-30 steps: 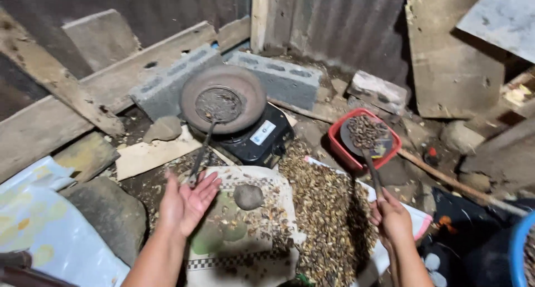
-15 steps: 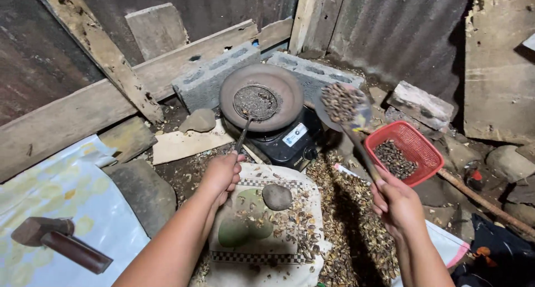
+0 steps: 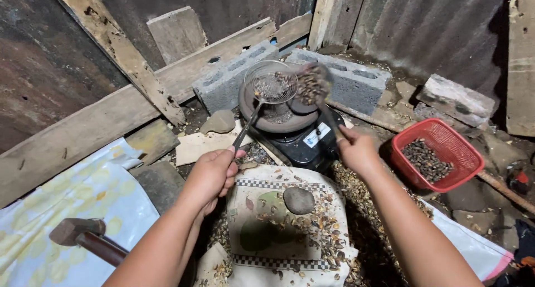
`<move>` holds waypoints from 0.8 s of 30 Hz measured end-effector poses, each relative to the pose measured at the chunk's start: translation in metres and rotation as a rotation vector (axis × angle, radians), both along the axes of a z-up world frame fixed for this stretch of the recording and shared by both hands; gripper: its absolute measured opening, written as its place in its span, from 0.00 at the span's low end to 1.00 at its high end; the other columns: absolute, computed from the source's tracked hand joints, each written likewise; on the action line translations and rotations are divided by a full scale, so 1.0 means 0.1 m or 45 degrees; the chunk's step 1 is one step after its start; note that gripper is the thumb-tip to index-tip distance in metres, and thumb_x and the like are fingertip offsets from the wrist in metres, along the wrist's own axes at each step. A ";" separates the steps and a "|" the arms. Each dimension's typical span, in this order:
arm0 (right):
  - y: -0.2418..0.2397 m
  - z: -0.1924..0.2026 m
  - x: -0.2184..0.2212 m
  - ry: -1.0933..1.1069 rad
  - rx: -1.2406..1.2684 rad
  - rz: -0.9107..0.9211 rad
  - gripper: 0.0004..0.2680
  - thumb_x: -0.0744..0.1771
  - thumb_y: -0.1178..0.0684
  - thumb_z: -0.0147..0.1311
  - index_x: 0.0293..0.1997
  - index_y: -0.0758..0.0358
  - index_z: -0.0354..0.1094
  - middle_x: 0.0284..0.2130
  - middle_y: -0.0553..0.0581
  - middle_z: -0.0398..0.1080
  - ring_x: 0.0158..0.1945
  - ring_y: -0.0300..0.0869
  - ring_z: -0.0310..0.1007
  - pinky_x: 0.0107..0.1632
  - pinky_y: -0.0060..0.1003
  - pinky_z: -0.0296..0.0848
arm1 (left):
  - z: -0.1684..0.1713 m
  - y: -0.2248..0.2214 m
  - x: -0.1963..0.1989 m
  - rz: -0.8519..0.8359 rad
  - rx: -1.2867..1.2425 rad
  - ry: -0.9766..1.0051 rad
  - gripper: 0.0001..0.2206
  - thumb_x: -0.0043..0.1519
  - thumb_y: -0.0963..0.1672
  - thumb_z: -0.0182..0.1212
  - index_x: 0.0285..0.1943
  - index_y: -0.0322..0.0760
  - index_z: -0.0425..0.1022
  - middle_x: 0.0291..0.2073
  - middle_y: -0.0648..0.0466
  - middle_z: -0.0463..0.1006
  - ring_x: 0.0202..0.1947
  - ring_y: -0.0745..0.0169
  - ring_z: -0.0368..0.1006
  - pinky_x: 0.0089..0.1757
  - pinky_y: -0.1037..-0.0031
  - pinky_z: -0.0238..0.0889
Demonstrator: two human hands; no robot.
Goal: Cracking nuts manually using a stone and a wooden hammer, and transferring roasted nuts from a pan to a basket.
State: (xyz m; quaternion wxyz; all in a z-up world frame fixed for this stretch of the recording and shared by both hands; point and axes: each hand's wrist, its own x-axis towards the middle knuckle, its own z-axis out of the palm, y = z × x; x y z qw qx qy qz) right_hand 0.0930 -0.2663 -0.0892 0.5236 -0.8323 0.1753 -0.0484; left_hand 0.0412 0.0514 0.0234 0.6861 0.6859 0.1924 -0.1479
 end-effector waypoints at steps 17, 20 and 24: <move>0.34 -0.36 0.28 0.099 0.722 0.137 0.17 0.68 0.60 0.46 0.66 0.72 0.61 0.20 0.60 0.64 0.15 0.36 0.59 0.14 0.27 0.60 | 0.34 0.22 0.06 -0.011 -0.062 -0.028 0.14 0.70 0.47 0.47 0.49 0.31 0.73 0.17 0.61 0.52 0.11 0.80 0.44 0.11 0.88 0.40; 0.28 -0.34 0.19 0.081 -0.099 0.215 0.18 0.68 0.54 0.52 0.68 0.49 0.68 0.46 0.67 0.78 0.52 0.53 0.77 0.49 0.48 0.75 | 0.38 0.24 0.04 -0.013 -0.049 -0.044 0.14 0.70 0.46 0.46 0.48 0.31 0.73 0.17 0.61 0.52 0.11 0.80 0.44 0.12 0.88 0.40; 0.36 -0.02 0.03 -0.005 -0.407 0.297 0.20 0.68 0.54 0.48 0.71 0.50 0.63 0.56 0.66 0.72 0.59 0.64 0.70 0.61 0.58 0.70 | 0.48 0.27 -0.01 -0.006 -0.045 -0.048 0.14 0.71 0.46 0.45 0.49 0.30 0.73 0.18 0.61 0.51 0.12 0.80 0.43 0.12 0.89 0.39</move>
